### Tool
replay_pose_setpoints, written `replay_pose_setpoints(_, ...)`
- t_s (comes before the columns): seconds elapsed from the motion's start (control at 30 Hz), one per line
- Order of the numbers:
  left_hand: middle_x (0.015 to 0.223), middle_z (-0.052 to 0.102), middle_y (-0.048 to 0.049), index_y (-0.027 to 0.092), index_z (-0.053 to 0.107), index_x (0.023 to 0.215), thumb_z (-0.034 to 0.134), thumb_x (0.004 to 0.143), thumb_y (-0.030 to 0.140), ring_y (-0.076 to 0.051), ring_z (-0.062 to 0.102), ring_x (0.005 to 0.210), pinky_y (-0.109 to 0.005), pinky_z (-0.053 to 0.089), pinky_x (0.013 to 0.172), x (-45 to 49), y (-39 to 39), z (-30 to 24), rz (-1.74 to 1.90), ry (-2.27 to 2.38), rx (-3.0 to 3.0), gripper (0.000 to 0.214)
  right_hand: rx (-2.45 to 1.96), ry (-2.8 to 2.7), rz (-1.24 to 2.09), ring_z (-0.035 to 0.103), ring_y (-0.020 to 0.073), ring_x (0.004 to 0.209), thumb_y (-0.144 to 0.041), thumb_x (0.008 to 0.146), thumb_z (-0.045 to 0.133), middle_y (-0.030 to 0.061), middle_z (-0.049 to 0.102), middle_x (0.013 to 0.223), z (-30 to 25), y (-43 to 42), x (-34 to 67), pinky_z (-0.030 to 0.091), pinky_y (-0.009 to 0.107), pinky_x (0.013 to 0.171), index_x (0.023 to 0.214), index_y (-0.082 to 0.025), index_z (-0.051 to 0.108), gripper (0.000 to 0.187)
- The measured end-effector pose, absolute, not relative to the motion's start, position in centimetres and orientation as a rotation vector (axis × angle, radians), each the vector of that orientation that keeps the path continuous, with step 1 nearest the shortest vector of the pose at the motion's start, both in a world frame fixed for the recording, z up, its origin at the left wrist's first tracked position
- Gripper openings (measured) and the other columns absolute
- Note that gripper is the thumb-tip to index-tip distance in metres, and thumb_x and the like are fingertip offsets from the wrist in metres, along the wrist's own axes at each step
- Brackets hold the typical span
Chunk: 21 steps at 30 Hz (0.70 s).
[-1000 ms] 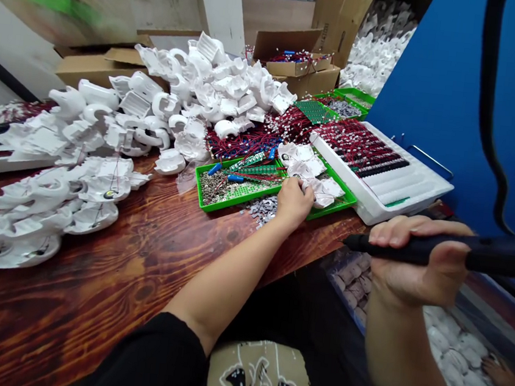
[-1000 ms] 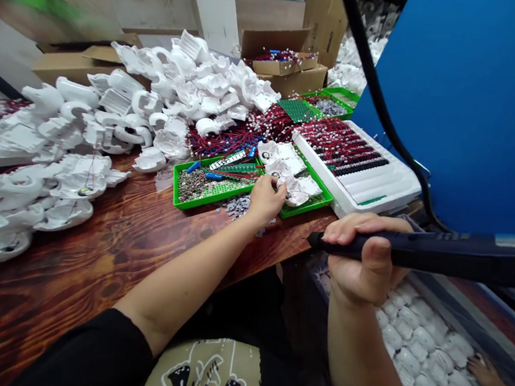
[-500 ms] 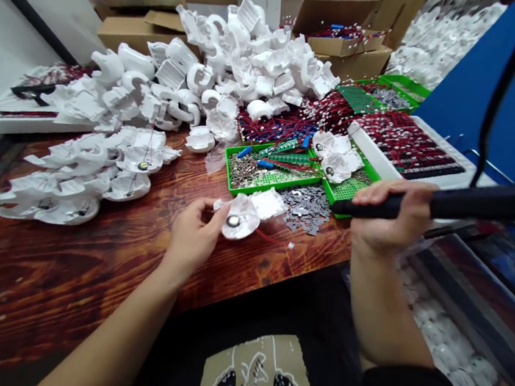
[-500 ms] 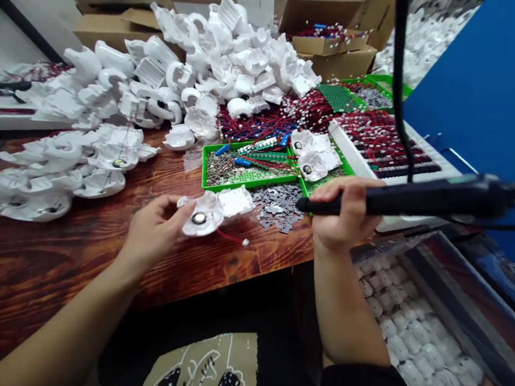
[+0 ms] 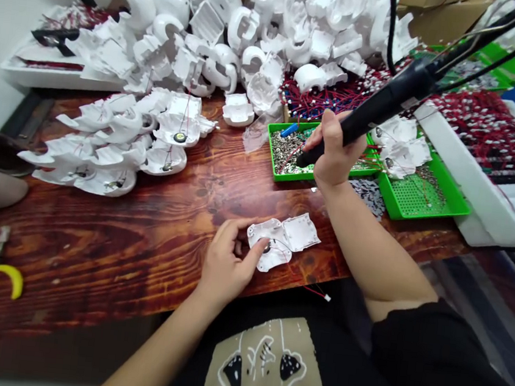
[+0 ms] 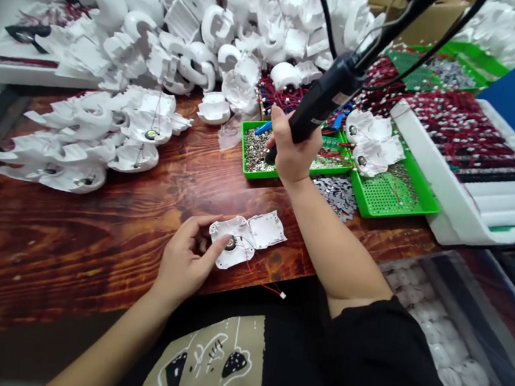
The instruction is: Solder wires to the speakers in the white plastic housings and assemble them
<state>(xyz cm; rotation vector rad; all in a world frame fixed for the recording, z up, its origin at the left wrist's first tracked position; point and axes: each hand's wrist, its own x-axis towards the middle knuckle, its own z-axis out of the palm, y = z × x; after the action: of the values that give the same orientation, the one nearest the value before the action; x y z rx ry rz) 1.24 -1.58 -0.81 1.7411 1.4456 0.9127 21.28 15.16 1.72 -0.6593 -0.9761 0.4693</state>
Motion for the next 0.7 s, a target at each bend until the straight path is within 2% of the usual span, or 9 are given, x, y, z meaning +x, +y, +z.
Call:
replay_pose_setpoints(0.27,0.122,0.064,-0.0072,0.022,0.058,0.134,0.071,0.089,0.039,-0.018,0.061,0.094,-0.028,0.049,0.075,0.9,-1.8,-0.6,0.826,1.356,1.826,0.049,-0.720,-0.962,0.429,0.049,0.0063,0.037,-0.055,0.083,0.072,-0.0111,0.047,0.049,1.2,15.2,21.1,0.040,0.024,0.041,0.072,-0.025,0.051,0.038)
replay_pose_setpoints(0.37,0.121,0.065,-0.0070,0.022,0.057,0.133,0.072,0.089,0.039,-0.019,0.061,0.096,-0.031,0.050,0.079,0.9,-1.8,-0.6,0.816,1.340,1.853,0.049,-0.750,-0.945,0.415,0.049,0.0066,0.037,-0.058,0.081,0.072,-0.0110,0.046,0.048,1.4,15.3,21.2,0.041,0.025,0.041,0.070,-0.025,0.050,0.041)
replay_pose_setpoints(0.53,0.119,0.061,-0.0080,0.021,0.059,0.129,0.072,0.089,0.035,-0.017,0.061,0.095,-0.028,0.050,0.073,1.2,-1.7,-0.5,0.914,1.395,1.749,0.045,-0.713,-0.935,0.422,0.048,0.0071,0.037,-0.054,0.083,0.071,-0.0109,0.046,0.049,2.2,14.8,21.3,0.041,0.026,0.042,0.071,-0.025,0.049,0.039)
replay_pose_setpoints(0.7,0.108,0.061,-0.0072,0.018,0.065,0.117,0.071,0.089,0.038,-0.015,0.063,0.087,-0.027,0.053,0.070,1.6,-0.6,0.8,0.973,1.451,1.560,0.034,-0.629,-0.900,0.499,0.046,0.0090,0.037,-0.051,0.084,0.070,-0.0094,0.043,0.049,4.0,13.4,20.7,0.037,0.029,0.039,0.069,-0.025,0.048,0.037)
